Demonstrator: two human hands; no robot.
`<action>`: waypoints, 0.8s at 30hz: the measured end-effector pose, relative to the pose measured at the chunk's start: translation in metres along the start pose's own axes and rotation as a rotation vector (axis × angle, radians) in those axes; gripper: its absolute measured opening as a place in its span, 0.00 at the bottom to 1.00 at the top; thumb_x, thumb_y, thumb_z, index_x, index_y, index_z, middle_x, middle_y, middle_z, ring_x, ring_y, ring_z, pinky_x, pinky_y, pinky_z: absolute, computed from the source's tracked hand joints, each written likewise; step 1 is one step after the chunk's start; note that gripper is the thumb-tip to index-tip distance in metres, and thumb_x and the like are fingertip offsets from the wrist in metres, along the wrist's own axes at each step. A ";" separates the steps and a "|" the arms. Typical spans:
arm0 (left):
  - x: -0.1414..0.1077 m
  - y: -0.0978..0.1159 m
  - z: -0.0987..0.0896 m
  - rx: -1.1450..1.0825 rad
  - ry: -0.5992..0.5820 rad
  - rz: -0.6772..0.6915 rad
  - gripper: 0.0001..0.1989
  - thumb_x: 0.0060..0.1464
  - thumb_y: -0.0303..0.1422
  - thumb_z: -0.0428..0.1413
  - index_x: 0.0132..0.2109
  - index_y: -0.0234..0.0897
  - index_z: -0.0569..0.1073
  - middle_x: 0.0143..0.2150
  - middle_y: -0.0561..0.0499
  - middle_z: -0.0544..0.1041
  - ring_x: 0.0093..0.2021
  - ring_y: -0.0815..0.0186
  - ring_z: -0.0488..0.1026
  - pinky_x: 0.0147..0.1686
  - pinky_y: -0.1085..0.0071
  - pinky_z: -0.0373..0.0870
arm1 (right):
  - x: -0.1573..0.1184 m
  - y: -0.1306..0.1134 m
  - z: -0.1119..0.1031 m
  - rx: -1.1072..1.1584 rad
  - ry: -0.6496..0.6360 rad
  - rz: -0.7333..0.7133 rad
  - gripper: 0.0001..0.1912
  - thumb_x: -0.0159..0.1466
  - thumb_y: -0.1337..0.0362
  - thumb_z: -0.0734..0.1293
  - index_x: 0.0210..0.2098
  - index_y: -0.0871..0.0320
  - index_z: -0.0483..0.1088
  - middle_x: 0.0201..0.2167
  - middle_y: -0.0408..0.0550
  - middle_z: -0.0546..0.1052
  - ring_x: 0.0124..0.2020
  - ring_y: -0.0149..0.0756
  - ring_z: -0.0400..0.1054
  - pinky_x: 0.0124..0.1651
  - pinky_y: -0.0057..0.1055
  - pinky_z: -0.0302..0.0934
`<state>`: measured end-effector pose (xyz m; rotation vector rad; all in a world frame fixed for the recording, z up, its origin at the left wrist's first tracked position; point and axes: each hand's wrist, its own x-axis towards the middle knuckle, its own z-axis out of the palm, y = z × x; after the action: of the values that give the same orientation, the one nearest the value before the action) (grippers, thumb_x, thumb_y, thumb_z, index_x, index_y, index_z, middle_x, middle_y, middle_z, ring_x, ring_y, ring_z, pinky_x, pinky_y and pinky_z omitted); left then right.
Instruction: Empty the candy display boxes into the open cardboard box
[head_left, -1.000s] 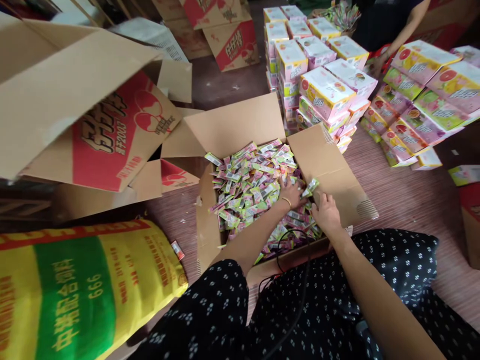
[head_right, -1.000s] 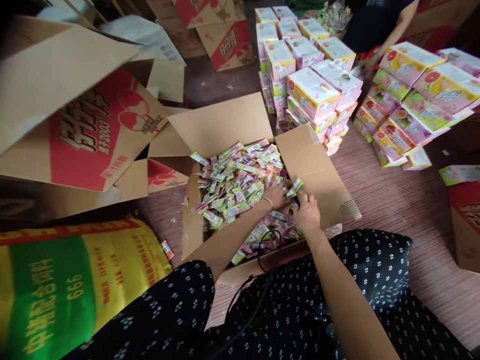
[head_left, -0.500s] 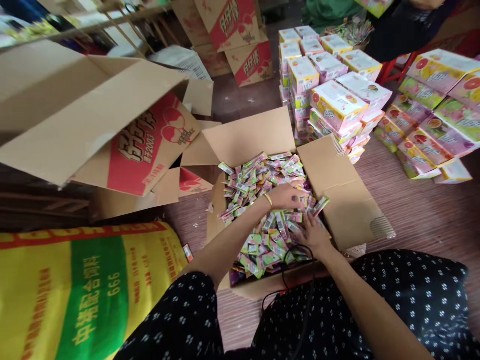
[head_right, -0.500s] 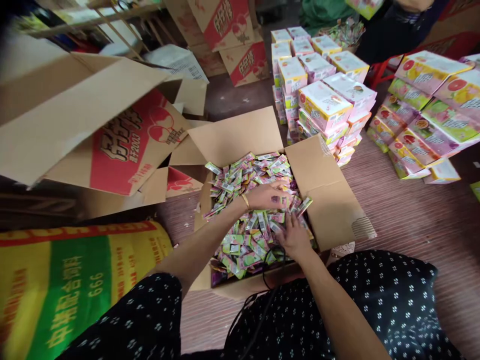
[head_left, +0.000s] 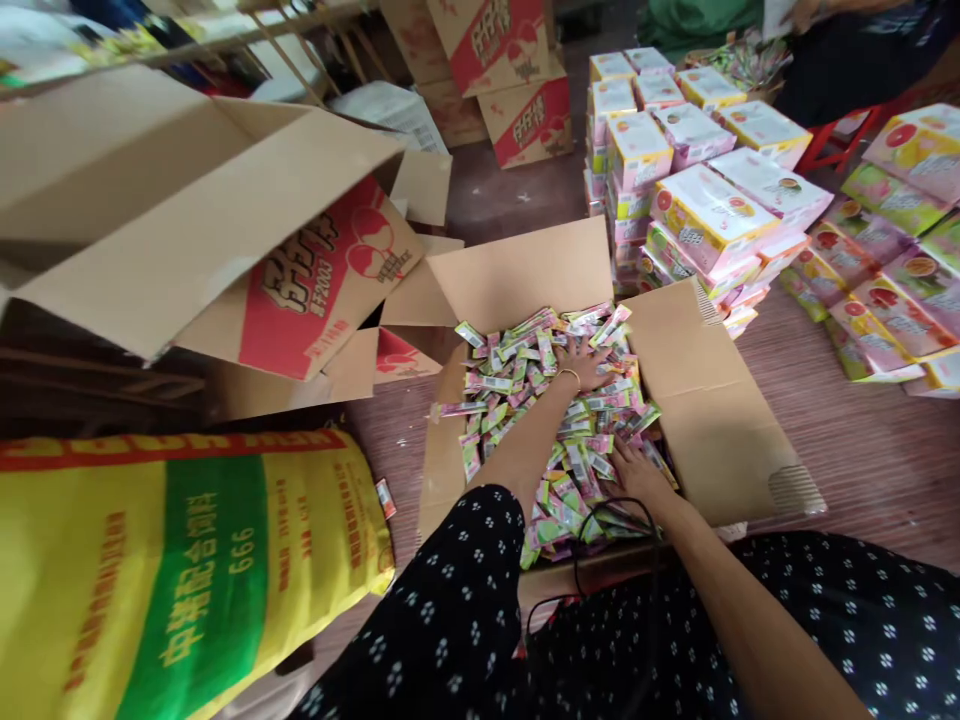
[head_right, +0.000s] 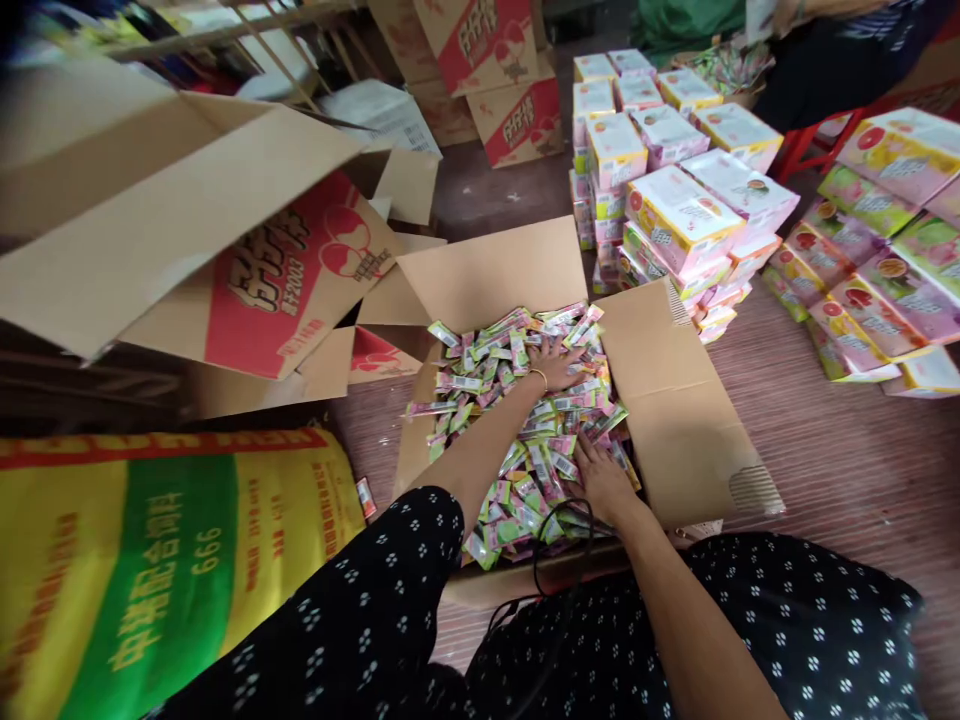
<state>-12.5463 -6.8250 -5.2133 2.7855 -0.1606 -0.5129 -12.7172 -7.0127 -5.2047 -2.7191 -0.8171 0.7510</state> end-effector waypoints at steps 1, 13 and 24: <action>-0.004 0.001 -0.007 -0.015 0.000 0.012 0.39 0.59 0.63 0.47 0.74 0.60 0.55 0.79 0.49 0.43 0.76 0.33 0.37 0.67 0.27 0.39 | -0.002 -0.004 -0.002 -0.016 0.005 0.021 0.35 0.69 0.60 0.63 0.72 0.65 0.55 0.75 0.62 0.47 0.70 0.52 0.55 0.69 0.47 0.54; -0.056 -0.160 -0.049 -0.199 0.415 -0.557 0.35 0.66 0.46 0.47 0.74 0.35 0.56 0.77 0.34 0.48 0.76 0.41 0.44 0.70 0.41 0.49 | -0.029 -0.032 -0.012 -0.158 0.189 0.222 0.23 0.69 0.55 0.61 0.61 0.56 0.68 0.64 0.59 0.68 0.59 0.53 0.66 0.57 0.48 0.61; -0.045 -0.133 0.004 -0.260 0.194 -0.232 0.28 0.71 0.45 0.40 0.66 0.34 0.67 0.70 0.41 0.66 0.70 0.59 0.62 0.69 0.66 0.56 | -0.012 -0.042 -0.012 -0.110 0.093 0.254 0.24 0.69 0.60 0.60 0.62 0.62 0.65 0.62 0.60 0.68 0.60 0.53 0.65 0.58 0.43 0.63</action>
<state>-12.5828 -6.6923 -5.2439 2.5897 0.2565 -0.2877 -12.7385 -6.9859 -5.1754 -2.9681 -0.5132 0.6362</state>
